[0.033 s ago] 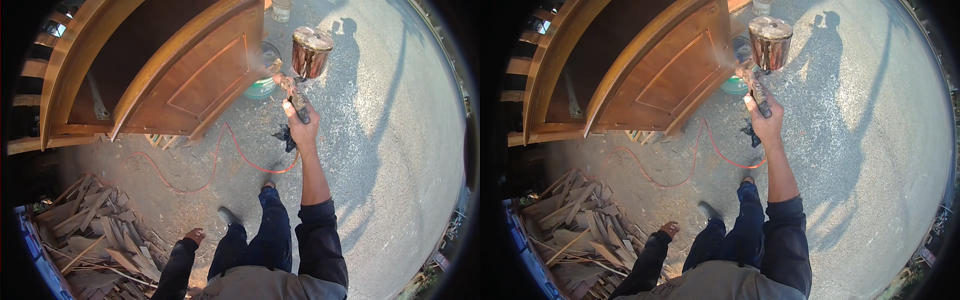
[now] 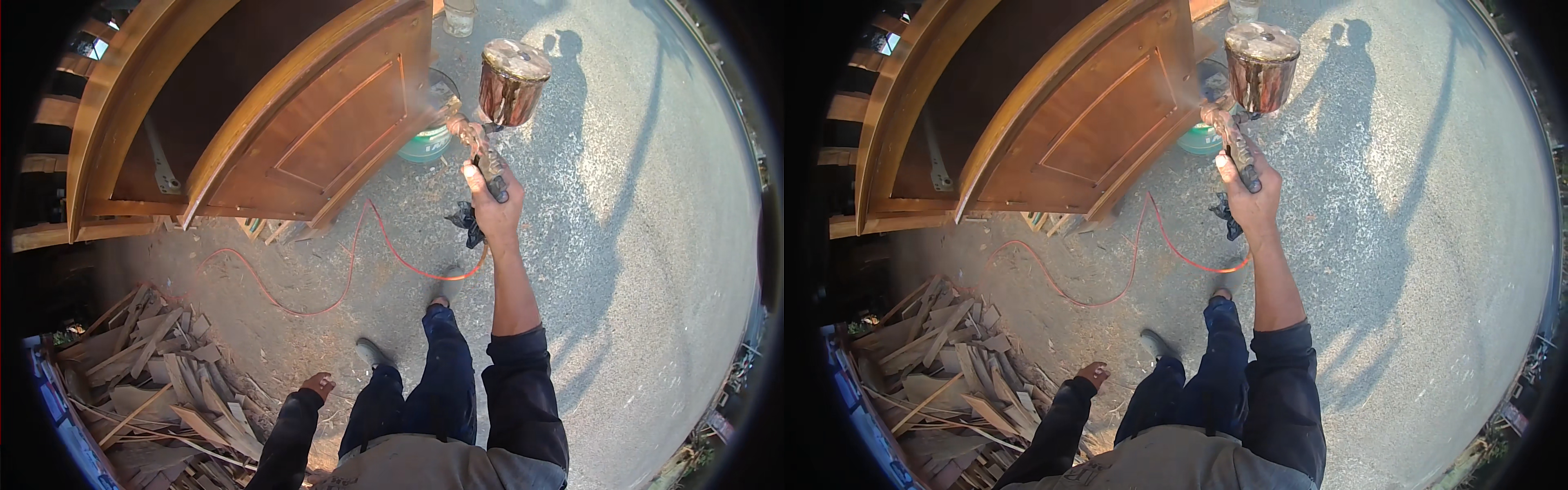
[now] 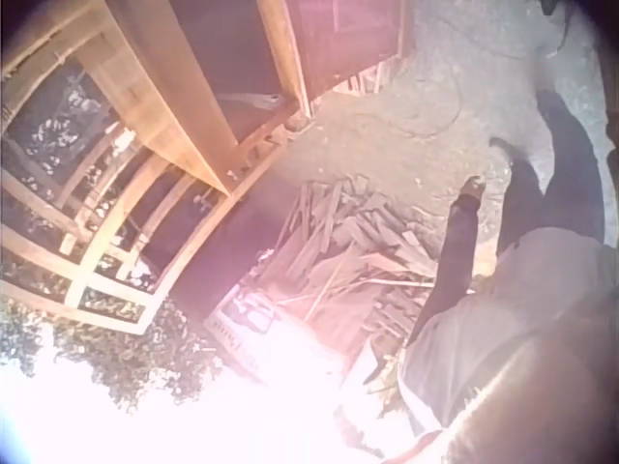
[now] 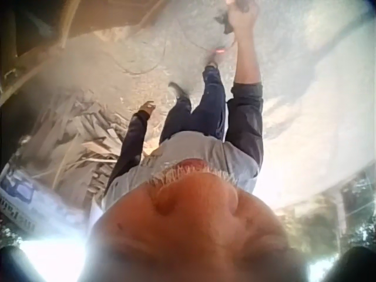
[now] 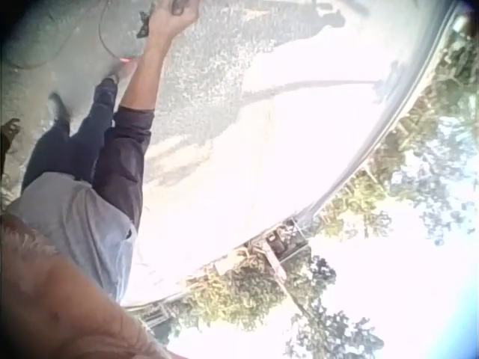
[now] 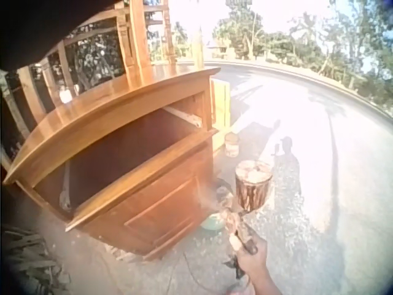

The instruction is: The person uses a spray gun to apply a finish to the exterior and interior of a wooden cabinet while holding an air hose.

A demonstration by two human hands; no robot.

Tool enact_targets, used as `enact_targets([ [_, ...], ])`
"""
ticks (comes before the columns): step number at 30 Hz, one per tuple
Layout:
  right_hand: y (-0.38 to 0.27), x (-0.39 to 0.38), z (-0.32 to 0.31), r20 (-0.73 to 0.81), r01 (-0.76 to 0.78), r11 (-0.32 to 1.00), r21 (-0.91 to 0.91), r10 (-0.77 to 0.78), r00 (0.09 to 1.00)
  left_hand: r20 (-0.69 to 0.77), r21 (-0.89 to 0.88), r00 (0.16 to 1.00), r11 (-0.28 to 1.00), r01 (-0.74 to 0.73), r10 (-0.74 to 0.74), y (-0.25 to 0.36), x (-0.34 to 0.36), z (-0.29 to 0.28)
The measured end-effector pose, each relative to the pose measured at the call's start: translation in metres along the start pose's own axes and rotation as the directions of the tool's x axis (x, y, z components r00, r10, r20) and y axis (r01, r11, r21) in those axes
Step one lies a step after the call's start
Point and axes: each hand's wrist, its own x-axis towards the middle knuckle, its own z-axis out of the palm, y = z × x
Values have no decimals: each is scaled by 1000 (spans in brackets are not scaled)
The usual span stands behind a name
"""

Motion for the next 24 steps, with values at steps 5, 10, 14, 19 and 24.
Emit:
enact_targets([
  [5,-28,-14,1,-37,161,978,135,-157,987,-10,35,1000,999,2,-2,-8,-4,-1],
  [10,-27,-29,4,-42,214,958,189,-210,977,-3,-4,999,999,53,-54,-17,-10,-1],
  [14,2,-27,6,-30,136,984,111,-134,991,0,13,998,998,62,-62,-27,-13,-2],
  [19,35,-28,12,-6,-61,998,-17,61,998,1,0,996,996,91,-91,-25,-14,-3],
  [24,67,-38,12,-7,45,991,-125,-46,999,5,-17,998,997,70,-70,-18,-12,0],
])
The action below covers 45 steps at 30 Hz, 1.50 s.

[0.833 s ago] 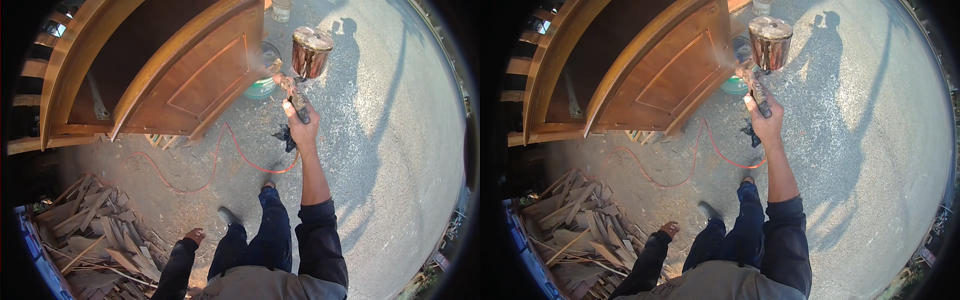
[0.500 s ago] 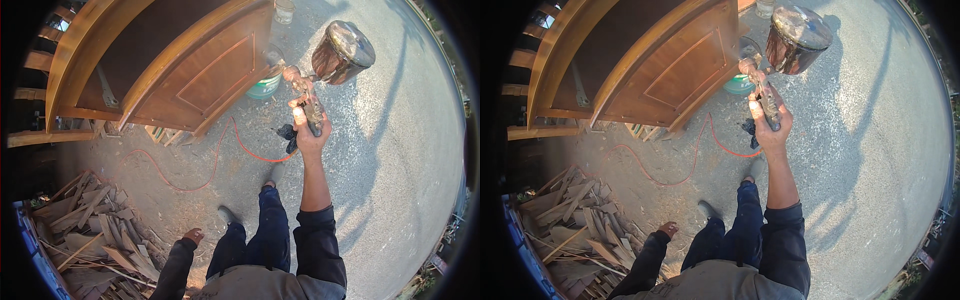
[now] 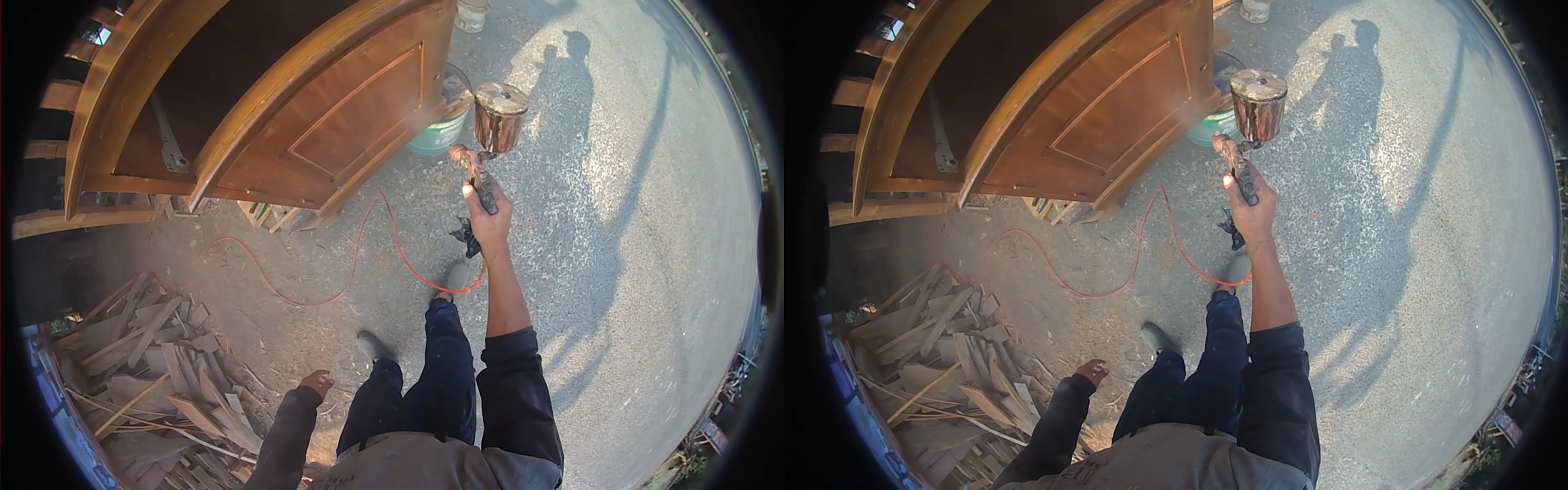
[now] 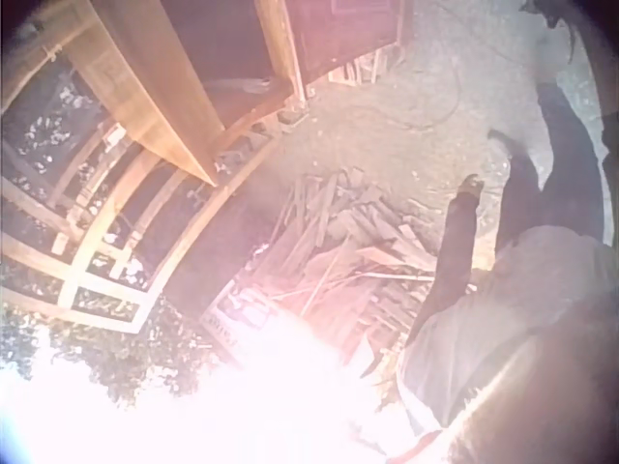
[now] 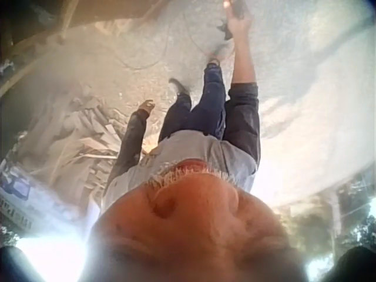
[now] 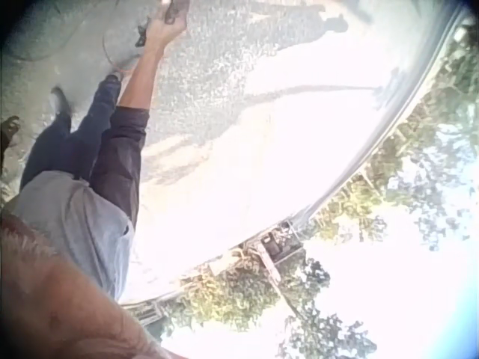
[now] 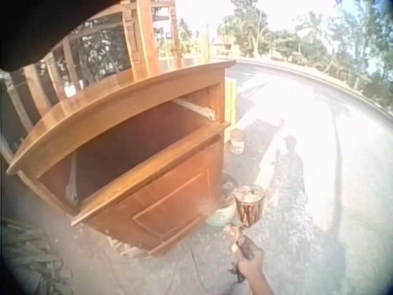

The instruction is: The person uses a spray gun to apply a finish to the exterior and interior of a wooden cabinet while holding an air hose.

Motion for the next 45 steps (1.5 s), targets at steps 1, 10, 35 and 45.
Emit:
enact_targets([
  [1,5,-4,-1,10,-12,1000,4,12,1000,-3,5,1000,1000,-12,12,0,1,1],
  [10,-39,-49,-9,102,-132,981,-140,147,984,-3,42,999,998,-45,45,2,-14,-7],
  [35,-144,-155,-59,80,-25,999,-21,27,996,-43,92,989,986,-141,145,-61,-39,3],
  [45,-160,-213,-77,118,-69,994,-86,79,990,-90,65,887,891,-449,453,36,-56,-19],
])
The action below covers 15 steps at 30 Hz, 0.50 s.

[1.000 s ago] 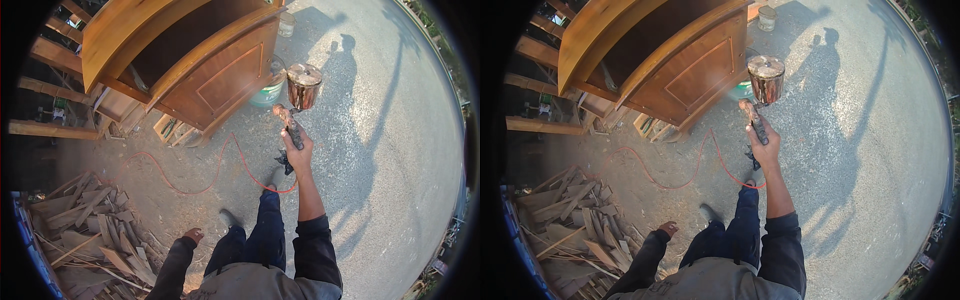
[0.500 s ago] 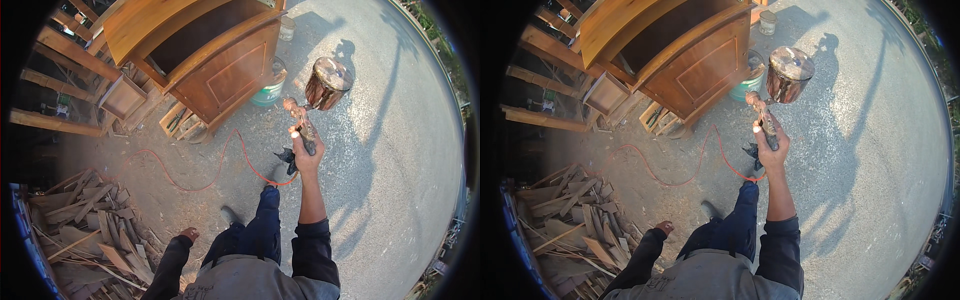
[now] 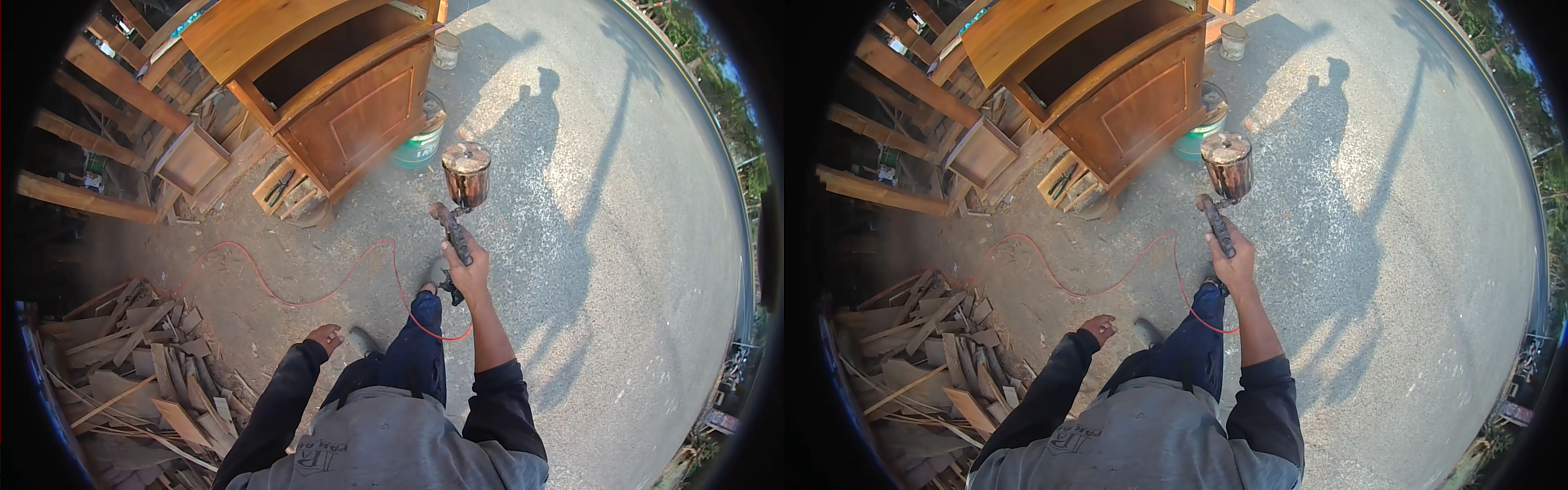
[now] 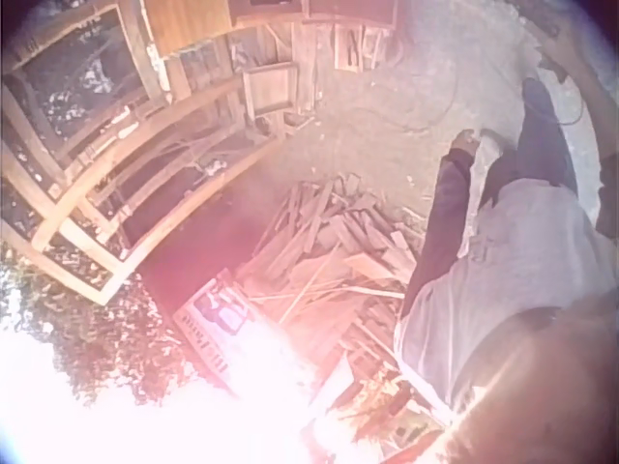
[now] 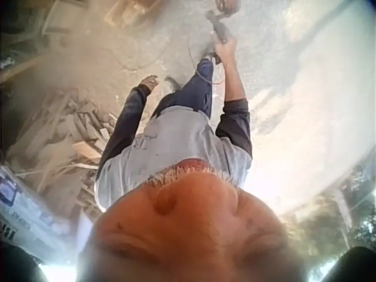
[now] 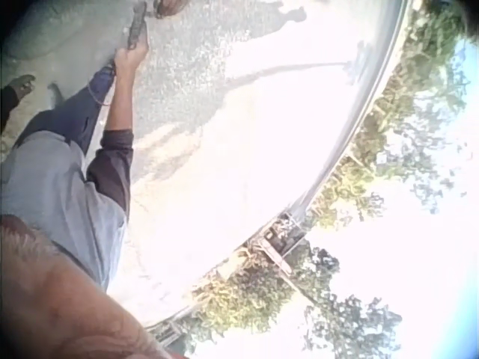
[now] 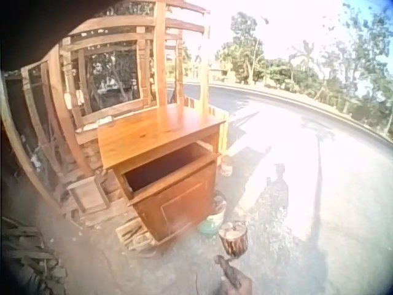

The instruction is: The person uses a spray gun to apply a finish to the exterior and interior of a wooden cabinet while holding an air hose.

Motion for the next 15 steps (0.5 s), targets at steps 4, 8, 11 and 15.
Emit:
enact_targets([
  [4,-14,14,3,-116,175,982,68,-166,979,2,64,995,993,97,-98,-37,-21,5],
  [8,-13,27,10,-197,248,937,247,-203,959,14,59,966,965,256,-258,-69,-50,9],
  [11,-5,42,12,-180,216,925,312,-166,970,11,45,938,938,345,-345,-82,-60,15],
  [15,28,69,24,-158,252,939,232,-220,963,17,38,916,916,400,-401,-75,-55,21],
])
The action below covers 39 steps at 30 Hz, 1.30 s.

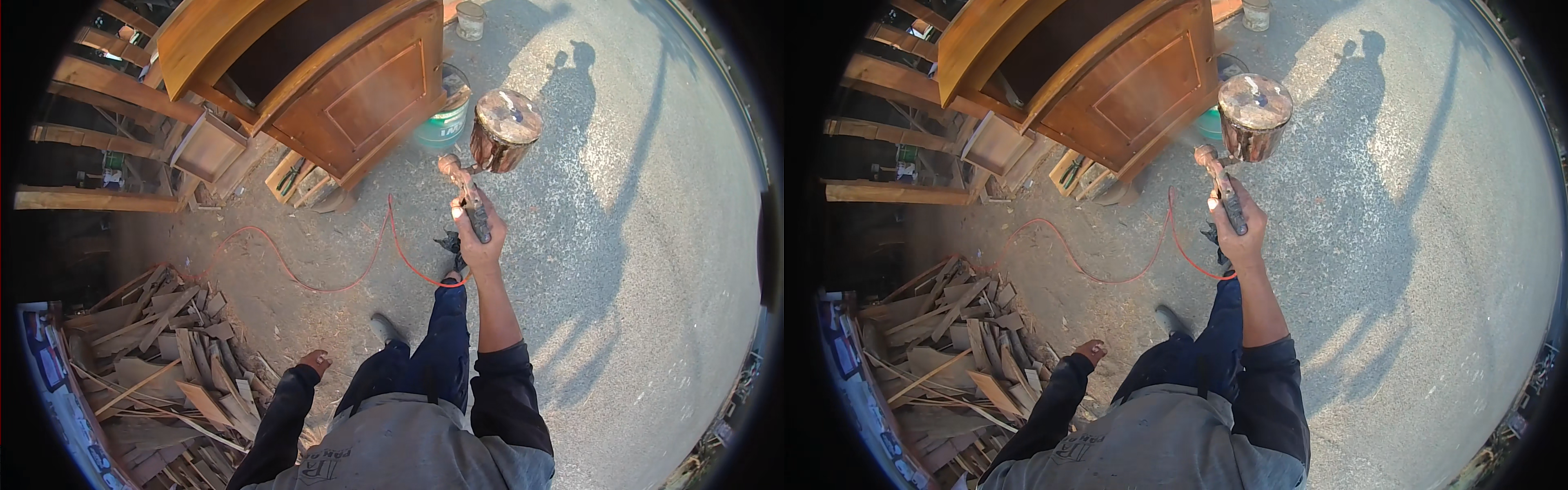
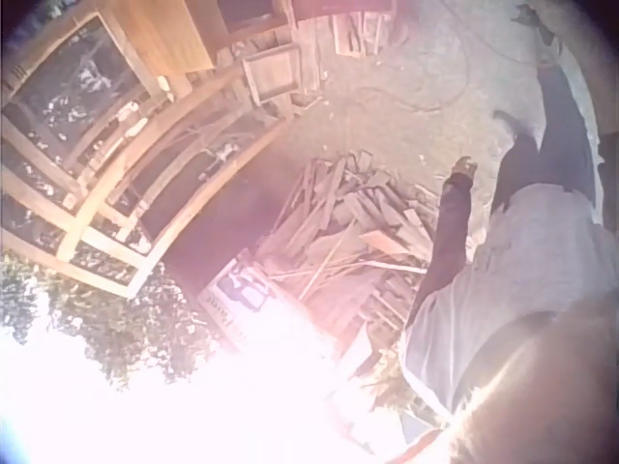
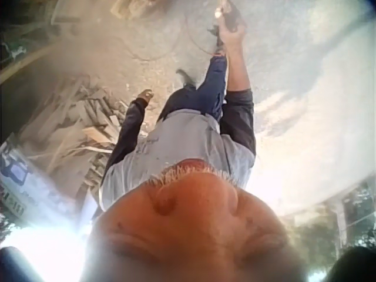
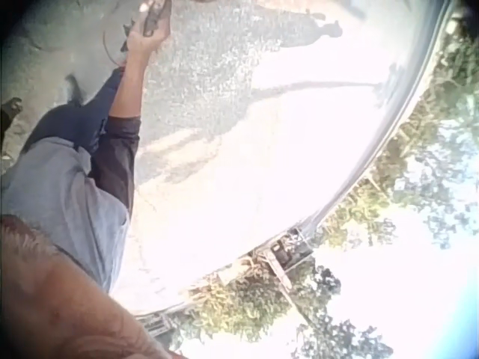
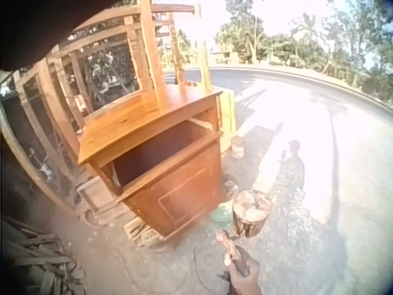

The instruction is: The person uses a spray gun to apply a finish to the exterior and interior of a wooden cabinet while holding an air hose.

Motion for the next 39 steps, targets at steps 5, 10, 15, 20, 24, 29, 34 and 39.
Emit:
enact_targets([
  [5,67,12,20,50,-119,991,-64,123,991,14,-1,999,999,46,-46,23,-2,10],
  [10,117,16,18,77,-173,960,-220,194,978,-12,-42,999,998,-44,44,36,4,17],
  [15,106,4,15,122,-233,932,-277,275,954,2,-34,999,998,-46,47,30,2,20],
  [20,56,-10,18,111,-190,953,-237,221,969,29,4,999,1000,-24,24,6,9,18],
  [24,2,-11,26,79,-74,989,-129,85,993,21,-2,1000,1000,19,-19,-8,8,14],
  [29,-34,-26,45,23,91,995,30,-91,996,6,-20,1000,1000,22,-21,-44,1,19],
  [34,-19,-45,57,15,91,995,30,-91,996,27,31,998,998,48,-49,-58,-13,19],
  [39,15,-53,74,49,48,996,-80,-44,998,42,33,994,994,101,-102,-88,-15,29],
])
